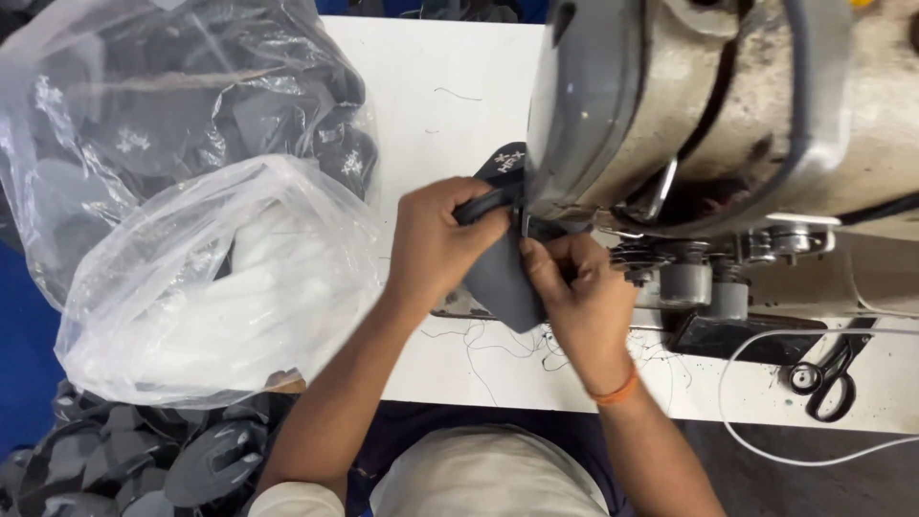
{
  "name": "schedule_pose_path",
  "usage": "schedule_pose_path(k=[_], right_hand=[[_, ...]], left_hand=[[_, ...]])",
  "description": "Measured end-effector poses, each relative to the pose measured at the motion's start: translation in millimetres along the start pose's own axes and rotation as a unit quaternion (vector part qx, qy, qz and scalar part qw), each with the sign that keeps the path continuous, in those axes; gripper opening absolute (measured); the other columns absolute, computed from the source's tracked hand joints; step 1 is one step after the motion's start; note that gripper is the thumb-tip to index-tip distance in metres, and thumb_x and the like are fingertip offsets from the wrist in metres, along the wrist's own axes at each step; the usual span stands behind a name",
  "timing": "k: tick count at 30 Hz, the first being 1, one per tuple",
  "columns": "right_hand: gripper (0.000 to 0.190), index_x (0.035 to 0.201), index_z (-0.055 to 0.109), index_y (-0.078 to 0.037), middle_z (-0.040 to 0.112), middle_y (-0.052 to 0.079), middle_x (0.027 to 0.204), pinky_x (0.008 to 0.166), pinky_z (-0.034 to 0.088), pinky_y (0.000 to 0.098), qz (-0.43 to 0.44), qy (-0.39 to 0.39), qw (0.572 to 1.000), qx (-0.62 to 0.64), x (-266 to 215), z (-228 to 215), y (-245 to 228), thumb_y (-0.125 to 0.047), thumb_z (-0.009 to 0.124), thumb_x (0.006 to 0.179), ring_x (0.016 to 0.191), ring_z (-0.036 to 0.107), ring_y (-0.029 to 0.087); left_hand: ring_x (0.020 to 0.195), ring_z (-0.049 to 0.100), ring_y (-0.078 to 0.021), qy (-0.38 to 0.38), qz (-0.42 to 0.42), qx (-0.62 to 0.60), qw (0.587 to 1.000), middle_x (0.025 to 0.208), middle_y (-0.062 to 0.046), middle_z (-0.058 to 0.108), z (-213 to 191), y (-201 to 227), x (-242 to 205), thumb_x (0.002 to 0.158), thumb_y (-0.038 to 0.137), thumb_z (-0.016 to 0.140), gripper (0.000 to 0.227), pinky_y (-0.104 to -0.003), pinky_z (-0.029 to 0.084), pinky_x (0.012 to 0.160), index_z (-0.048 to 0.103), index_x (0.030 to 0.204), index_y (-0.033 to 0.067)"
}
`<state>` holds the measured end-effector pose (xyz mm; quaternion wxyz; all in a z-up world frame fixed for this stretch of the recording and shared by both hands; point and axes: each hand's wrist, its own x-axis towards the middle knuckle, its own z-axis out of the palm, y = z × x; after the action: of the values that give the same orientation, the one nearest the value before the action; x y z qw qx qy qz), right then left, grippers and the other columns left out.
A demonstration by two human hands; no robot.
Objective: The person operates a sewing machine to stitch the edges of dark gray fabric masks. They handle the masks, guide them under the needle, and use a pair of scissors to cut threads.
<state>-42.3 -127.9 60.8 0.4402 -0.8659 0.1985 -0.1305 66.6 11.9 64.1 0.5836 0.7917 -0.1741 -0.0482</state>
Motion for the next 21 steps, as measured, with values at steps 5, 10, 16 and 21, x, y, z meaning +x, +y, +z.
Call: schedule_pose_path(k=[5,10,16,21], right_hand=[[0.026,0.087,0.069,0.001,0.063,0.006,0.059,0.047,0.044,0.027,0.006,0.05,0.996,0.067,-22.0,20.4,-0.6,-0.023,0.076,0.095,0.051,0.054,0.008],[0.024,0.091,0.067,0.003,0.065,0.006,0.064,0.049,0.049,0.025,0.031,0.013,0.982,0.188,-34.6,22.8,17.6,-0.02,0.072,0.097,0.055,0.06,0.006],[0.01,0.095,0.068,-0.002,0.069,0.008,0.078,0.058,0.05,0.0297,-0.148,0.097,0.984,0.035,-30.2,-36.0,104.3,-0.012,0.071,0.096,0.069,0.064,0.015],[0.043,0.131,0.053,-0.001,0.066,0.017,0.132,0.107,0.055,0.0446,0.019,0.294,0.948,0.123,-18.0,-166.6,100.1,-0.039,0.053,0.11,0.117,0.067,0.025]], left_hand=[[0.073,0.06,-0.0123,-0.074,0.061,0.108,0.99,0.081,-0.008,0.063,-10.0,-3.1,31.1,0.075,0.013,0.085,0.022,-0.029,0.046,0.064,0.077,0.093,0.0033],[0.093,0.062,-0.0133,0.079,-0.031,-0.226,0.97,0.103,-0.005,0.063,22.3,-20.7,-28.4,0.081,0.012,0.084,0.051,-0.029,0.053,0.08,0.058,0.124,0.002],[0.09,0.068,-0.011,0.052,-0.137,-0.35,0.925,0.103,-0.007,0.072,41.0,-12.9,-79.1,0.091,0.017,0.079,0.035,-0.024,0.058,0.078,0.064,0.117,0.0008],[0.068,0.067,-0.007,0.015,-0.128,-0.321,0.938,0.084,-0.003,0.073,28.0,-4.9,-66.8,0.091,0.018,0.077,0.019,-0.023,0.053,0.052,0.073,0.102,0.0021]])
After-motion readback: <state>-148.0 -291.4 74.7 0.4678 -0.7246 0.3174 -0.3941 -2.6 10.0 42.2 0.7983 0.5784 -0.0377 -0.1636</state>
